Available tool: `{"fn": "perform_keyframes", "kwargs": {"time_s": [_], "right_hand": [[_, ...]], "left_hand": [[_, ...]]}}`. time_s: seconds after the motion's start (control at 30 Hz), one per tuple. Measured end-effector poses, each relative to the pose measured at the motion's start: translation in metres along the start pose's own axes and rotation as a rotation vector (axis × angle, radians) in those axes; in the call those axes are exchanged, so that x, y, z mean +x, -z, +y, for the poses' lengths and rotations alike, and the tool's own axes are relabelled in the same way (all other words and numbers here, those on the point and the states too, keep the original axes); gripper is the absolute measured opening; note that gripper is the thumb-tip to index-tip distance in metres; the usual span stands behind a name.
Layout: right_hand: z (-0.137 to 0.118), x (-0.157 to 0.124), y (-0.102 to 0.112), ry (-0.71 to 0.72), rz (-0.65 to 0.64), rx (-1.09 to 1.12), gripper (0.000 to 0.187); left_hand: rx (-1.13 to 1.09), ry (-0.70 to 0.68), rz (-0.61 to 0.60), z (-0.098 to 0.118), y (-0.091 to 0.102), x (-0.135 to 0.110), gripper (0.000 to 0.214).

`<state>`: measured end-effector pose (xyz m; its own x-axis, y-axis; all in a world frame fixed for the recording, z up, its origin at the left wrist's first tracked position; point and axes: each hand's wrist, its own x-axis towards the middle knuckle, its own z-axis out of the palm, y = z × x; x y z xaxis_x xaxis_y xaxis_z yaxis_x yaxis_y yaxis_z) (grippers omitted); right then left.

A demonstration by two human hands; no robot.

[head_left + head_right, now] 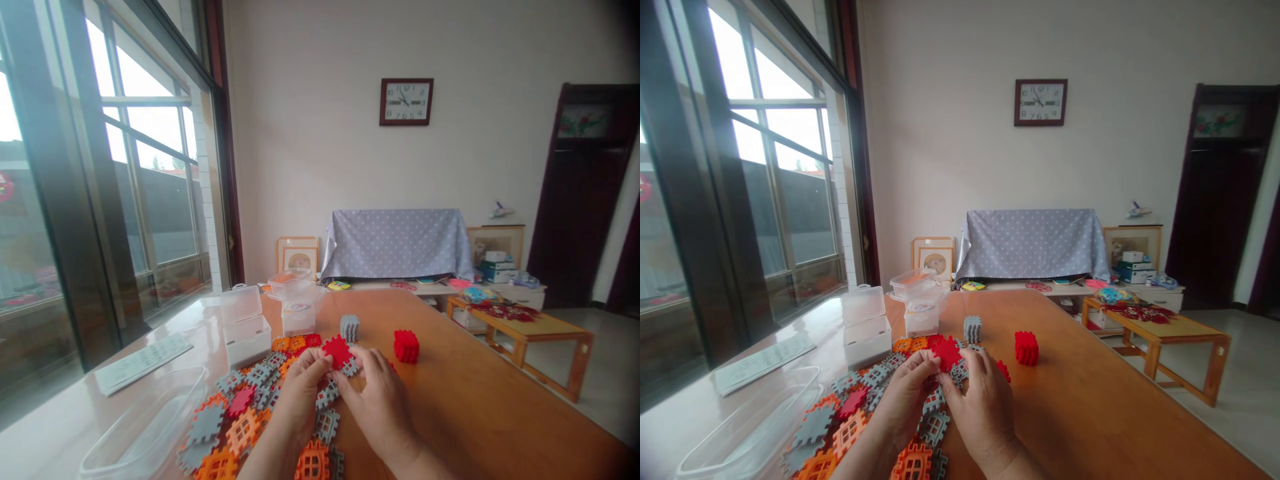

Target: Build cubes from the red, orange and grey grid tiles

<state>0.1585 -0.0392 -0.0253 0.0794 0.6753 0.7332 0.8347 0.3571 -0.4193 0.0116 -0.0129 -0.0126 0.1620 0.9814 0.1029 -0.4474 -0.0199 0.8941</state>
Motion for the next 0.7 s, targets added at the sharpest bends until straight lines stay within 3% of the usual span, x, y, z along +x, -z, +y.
{"fn": "perform_keyframes", "kwargs": {"time_s": [0.1, 0.2, 0.4, 0.57, 0.7], "right_hand": [[-0.001, 0.003, 0.005, 0.021, 0.027, 0.002, 0.038], [0.007, 0.012, 0.013, -0.021, 0.075, 0.001, 0.04], [0.063, 0.042, 0.04, -0.252, 0.185, -0.122, 0.046], [0.113, 0.056, 0.056, -0.48, 0.078, -0.307, 0.052], [0.132, 0.057, 0.052, -0.61, -0.016, -0.426, 0.051]], "left_hand": [[0.016, -0.011, -0.048, 0.0, 0.001, 0.001, 0.027], [0.122, -0.018, -0.006, -0.001, 0.004, 0.002, 0.034], [0.242, -0.097, 0.134, -0.006, 0.016, 0.012, 0.045], [0.277, -0.096, 0.15, -0.013, 0.02, 0.018, 0.047], [0.286, -0.082, 0.164, -0.015, 0.019, 0.021, 0.046]]}}
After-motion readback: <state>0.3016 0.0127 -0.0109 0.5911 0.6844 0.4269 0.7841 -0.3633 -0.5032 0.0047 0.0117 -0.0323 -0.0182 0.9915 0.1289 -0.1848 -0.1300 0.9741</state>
